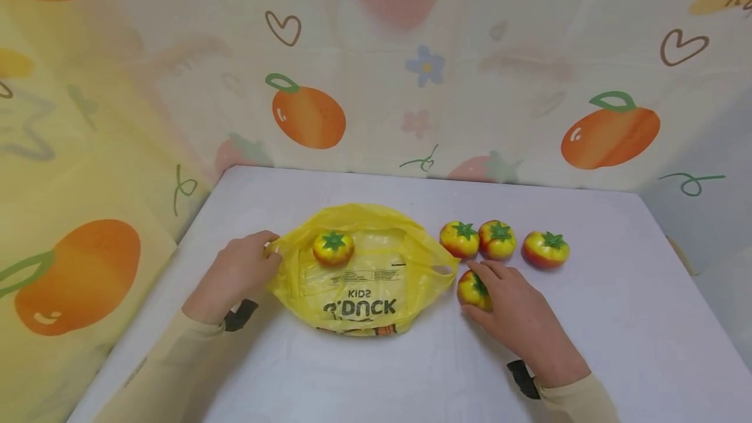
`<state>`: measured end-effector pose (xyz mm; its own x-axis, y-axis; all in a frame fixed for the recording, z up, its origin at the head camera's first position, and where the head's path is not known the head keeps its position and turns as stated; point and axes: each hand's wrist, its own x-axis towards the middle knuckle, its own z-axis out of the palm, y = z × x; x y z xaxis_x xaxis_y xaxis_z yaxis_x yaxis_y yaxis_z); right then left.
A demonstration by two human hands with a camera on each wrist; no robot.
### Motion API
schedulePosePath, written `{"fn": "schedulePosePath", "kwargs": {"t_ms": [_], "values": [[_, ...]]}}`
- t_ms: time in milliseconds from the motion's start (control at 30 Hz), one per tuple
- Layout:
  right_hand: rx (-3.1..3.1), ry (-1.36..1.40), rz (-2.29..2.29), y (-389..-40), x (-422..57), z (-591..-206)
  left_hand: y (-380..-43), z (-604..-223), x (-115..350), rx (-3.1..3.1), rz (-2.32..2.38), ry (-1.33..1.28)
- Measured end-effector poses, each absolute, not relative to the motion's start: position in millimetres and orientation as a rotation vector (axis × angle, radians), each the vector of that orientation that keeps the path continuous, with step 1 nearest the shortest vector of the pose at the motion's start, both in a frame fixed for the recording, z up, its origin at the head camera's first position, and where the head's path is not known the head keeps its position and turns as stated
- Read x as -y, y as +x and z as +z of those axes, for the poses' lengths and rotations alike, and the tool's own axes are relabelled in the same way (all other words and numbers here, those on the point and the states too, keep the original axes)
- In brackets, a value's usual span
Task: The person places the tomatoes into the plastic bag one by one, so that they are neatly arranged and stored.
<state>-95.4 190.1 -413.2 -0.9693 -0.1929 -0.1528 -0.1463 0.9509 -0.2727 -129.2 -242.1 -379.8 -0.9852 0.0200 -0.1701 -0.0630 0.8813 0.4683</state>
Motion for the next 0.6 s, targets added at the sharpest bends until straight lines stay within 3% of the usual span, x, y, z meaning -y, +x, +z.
{"fn": "schedulePosePath", "kwargs": {"t_ms": [600], "values": [[-2.964,-0.286,-0.339,-94,-192,-388,-128,-379,239,-2.88,0.744,-0.049]]}}
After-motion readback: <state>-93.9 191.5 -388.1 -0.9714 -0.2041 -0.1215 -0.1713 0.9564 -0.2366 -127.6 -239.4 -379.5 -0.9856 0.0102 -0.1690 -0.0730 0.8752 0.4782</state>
